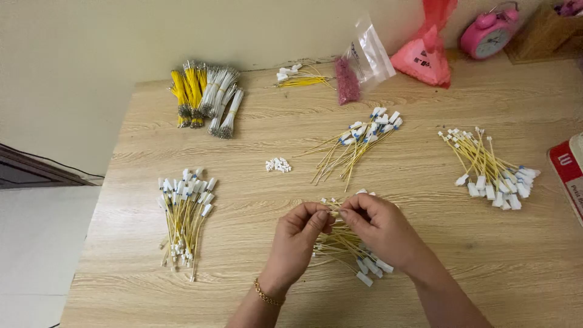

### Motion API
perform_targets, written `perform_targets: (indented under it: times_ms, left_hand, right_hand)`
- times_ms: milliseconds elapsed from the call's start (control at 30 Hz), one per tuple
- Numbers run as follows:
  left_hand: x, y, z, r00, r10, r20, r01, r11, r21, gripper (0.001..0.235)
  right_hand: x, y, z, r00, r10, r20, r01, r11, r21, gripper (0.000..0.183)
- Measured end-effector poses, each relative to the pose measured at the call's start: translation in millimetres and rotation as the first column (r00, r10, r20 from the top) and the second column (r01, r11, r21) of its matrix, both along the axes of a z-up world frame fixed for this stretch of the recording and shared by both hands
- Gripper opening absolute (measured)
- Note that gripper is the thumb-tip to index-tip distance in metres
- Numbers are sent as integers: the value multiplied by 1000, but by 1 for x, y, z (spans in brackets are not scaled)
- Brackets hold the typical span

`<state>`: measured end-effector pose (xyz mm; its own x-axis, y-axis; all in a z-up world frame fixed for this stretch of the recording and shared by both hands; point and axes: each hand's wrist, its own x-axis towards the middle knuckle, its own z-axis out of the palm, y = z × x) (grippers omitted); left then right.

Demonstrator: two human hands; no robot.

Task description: The person assembles small white plastic connectors onto yellow wires by hand. They repeatedly pick up a wire and a connector, fit the connector onto the wire end, and place the finished assembly into a growing pile on the table.

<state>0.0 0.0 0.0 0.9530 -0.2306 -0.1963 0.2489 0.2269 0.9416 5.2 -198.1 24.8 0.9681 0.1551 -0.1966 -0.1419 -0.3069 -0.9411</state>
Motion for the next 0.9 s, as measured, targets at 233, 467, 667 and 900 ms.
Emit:
perform_targets:
  times_ms: [233, 467, 667, 900]
  left_hand:
    - [-4, -14, 1, 994, 111, 1, -111, 991, -80, 14]
    - [-5, -19, 6, 988, 138, -74, -145, 985, -95, 17]
    - [-8, -19, 5, 989, 150, -6, -150, 983, -104, 16]
    - [-14, -9, 8, 870, 156, 467, -317, 903, 290, 9]
  right_hand:
    - [-5, 13, 25, 984, -75, 163, 100, 983, -153, 14]
    - [-4, 11, 12, 988, -85, 127, 94, 993, -65, 14]
    - [-3, 10, 15, 993, -58, 103, 66, 994, -82, 15]
    - [-4, 8, -1, 998, -16, -56, 13, 999, -46, 15]
